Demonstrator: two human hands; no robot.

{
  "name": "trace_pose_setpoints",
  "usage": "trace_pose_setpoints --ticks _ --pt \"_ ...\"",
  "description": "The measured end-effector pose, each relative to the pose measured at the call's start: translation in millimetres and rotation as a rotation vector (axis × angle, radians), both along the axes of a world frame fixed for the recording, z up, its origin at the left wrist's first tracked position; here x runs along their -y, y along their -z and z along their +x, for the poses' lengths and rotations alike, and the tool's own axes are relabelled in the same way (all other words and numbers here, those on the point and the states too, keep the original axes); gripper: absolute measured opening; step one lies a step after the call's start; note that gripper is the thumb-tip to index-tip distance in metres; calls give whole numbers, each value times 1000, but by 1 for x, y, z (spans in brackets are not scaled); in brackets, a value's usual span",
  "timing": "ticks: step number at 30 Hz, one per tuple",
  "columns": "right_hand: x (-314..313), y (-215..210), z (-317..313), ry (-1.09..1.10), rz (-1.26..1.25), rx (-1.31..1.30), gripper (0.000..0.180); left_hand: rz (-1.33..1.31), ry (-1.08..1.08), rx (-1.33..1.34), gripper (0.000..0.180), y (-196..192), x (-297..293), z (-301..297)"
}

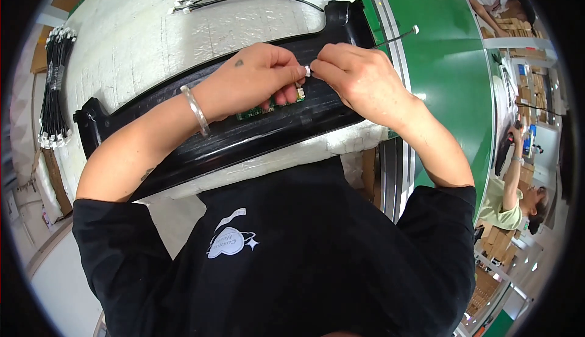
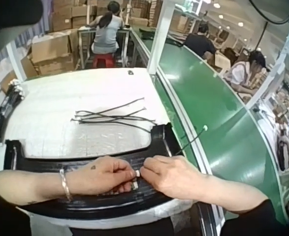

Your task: Connect wires to circuit boards and assemble electronic components on a factory production line.

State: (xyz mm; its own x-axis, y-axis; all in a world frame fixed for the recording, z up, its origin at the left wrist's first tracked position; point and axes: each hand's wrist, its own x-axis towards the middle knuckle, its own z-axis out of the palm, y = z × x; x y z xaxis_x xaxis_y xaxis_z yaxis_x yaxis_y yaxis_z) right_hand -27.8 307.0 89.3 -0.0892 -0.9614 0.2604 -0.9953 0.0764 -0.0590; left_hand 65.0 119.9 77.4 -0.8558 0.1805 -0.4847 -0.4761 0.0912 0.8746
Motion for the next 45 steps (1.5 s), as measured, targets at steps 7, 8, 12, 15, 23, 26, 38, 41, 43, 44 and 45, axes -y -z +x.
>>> trace_pose_setpoints --ticks 7,8,12,15,23,26,38,41,43,44,45 --pt "-11 9 -8 -89 154 123 5 -840 199 -932 58 5 31 26" --pt "-10 9 -8 -93 155 127 5 -840 197 -927 58 9 35 31" --pt "-6 7 -6 -140 196 103 6 -1076 368 -927 90 28 43 44" --pt "-5 8 -5 -158 193 90 7 -1089 326 -893 82 30 40 47" --pt "0 -1 2 -196 297 38 7 -1071 306 -886 79 33 38 48" --pt "1 -1 1 -206 337 42 8 -1052 300 -871 78 33 39 48" --pt "0 2 -7 -186 131 249 15 -1015 314 -851 80 26 40 42" --pt "-4 -5 22 -169 -73 550 18 -1000 315 -871 78 26 40 48" --pt "-13 16 36 -211 -33 389 18 -996 337 -889 80 24 41 46" --pt "-16 27 42 -224 34 250 18 -992 354 -879 81 22 41 48" --pt "-19 27 43 -225 -27 175 16 -956 378 -827 83 13 39 45"
